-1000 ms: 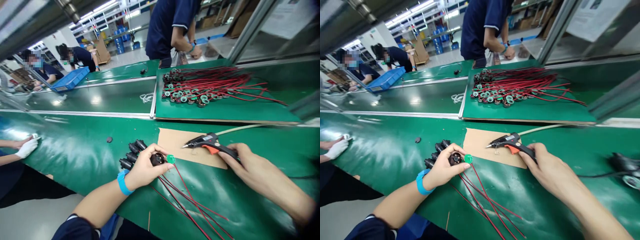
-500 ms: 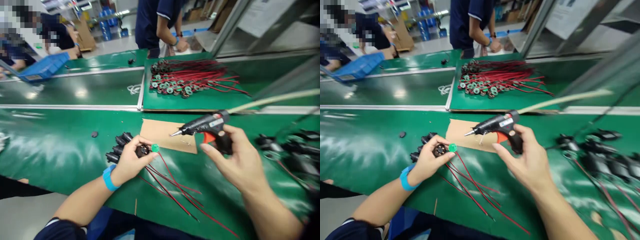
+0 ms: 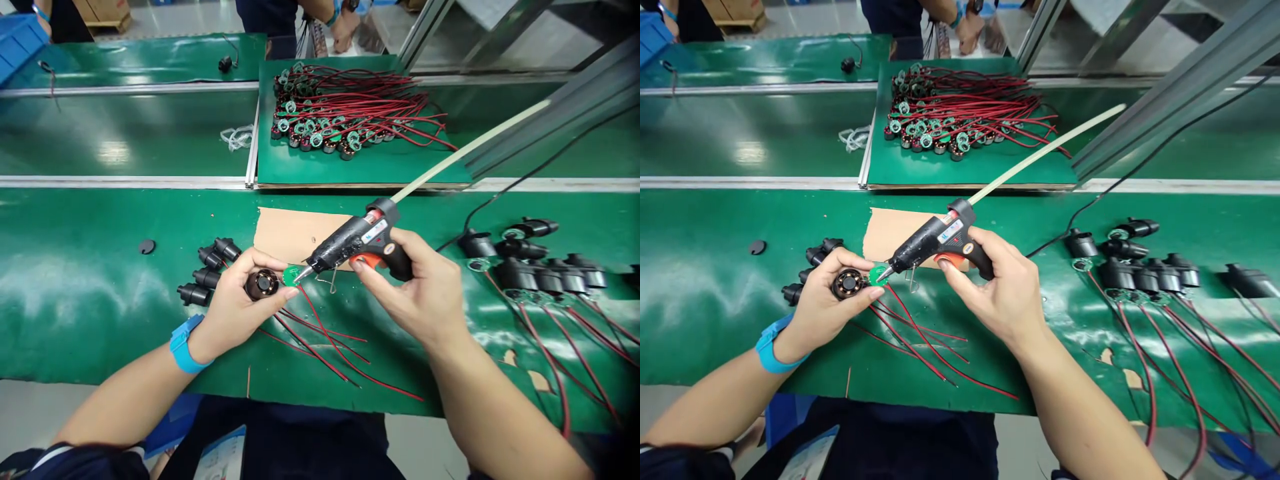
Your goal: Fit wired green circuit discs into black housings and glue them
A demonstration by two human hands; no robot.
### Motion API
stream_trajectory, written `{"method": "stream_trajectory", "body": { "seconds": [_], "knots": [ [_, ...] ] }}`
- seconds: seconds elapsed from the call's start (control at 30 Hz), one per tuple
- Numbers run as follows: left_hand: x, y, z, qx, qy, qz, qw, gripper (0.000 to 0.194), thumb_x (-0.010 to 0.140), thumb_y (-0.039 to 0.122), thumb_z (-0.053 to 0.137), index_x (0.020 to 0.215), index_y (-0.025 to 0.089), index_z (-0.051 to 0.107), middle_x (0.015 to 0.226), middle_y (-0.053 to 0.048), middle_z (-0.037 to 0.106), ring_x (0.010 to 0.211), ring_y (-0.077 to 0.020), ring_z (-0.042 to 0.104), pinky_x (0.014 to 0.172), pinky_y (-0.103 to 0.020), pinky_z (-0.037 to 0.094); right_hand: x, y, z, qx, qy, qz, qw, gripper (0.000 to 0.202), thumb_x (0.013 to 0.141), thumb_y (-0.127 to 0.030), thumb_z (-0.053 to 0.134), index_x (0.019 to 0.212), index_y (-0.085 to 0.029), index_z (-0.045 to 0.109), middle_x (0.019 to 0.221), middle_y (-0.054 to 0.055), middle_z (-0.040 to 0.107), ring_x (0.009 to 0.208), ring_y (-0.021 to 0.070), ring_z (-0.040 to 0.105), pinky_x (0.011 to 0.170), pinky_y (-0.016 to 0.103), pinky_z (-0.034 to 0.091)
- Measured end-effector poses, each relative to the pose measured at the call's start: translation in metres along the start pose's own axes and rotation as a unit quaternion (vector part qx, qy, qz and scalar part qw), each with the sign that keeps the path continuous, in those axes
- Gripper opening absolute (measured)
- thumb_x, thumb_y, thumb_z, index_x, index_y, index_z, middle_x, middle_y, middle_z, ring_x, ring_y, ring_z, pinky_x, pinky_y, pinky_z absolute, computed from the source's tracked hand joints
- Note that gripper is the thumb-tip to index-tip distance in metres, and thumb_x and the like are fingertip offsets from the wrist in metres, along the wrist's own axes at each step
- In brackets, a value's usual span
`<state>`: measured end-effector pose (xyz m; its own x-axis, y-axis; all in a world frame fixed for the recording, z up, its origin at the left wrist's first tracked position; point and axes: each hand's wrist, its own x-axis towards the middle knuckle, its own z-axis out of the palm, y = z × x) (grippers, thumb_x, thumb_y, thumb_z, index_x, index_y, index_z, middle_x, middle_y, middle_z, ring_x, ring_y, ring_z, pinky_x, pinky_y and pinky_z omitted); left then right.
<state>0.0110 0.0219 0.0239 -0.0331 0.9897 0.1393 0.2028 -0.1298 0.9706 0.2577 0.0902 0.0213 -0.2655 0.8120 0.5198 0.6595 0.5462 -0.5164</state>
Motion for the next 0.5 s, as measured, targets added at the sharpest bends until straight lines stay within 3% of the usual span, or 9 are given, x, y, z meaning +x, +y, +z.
{"method": "stream_trajectory", "body": {
  "seconds": [0.23, 0.5],
  "knots": [
    [-0.0003, 0.0032, 0.0001, -0.017, 0.000, -0.011, 1.000, 0.028, 0.078, 0.026, 0.084, 0.096, 0.020, 0.063, 0.070, 0.006, 0.056, 0.058, -0.0059, 0.050, 0.052, -0.017, 0.041, -0.0024, 0.0048, 0.0020, -0.014, -0.015, 0.004, 1.000, 0.037, 0.086, -0.039, 0.072, 0.117, -0.020, 0.064, 0.100, 0.008, 0.075, 0.085, 0.0249, 0.071, 0.073, 0.039, 0.056],
    [0.0005, 0.0010, -0.0004, -0.008, 0.007, -0.018, 1.000, 0.026, 0.079, 0.025, 0.082, 0.095, 0.021, 0.062, 0.072, 0.006, 0.057, 0.057, -0.0057, 0.048, 0.052, -0.017, 0.039, -0.0050, 0.0006, -0.0054, -0.131, 0.033, -0.076, 0.988, 0.035, 0.090, -0.035, 0.068, 0.121, -0.021, 0.063, 0.083, 0.004, 0.070, 0.068, 0.0214, 0.063, 0.065, 0.035, 0.046]
  ]
}}
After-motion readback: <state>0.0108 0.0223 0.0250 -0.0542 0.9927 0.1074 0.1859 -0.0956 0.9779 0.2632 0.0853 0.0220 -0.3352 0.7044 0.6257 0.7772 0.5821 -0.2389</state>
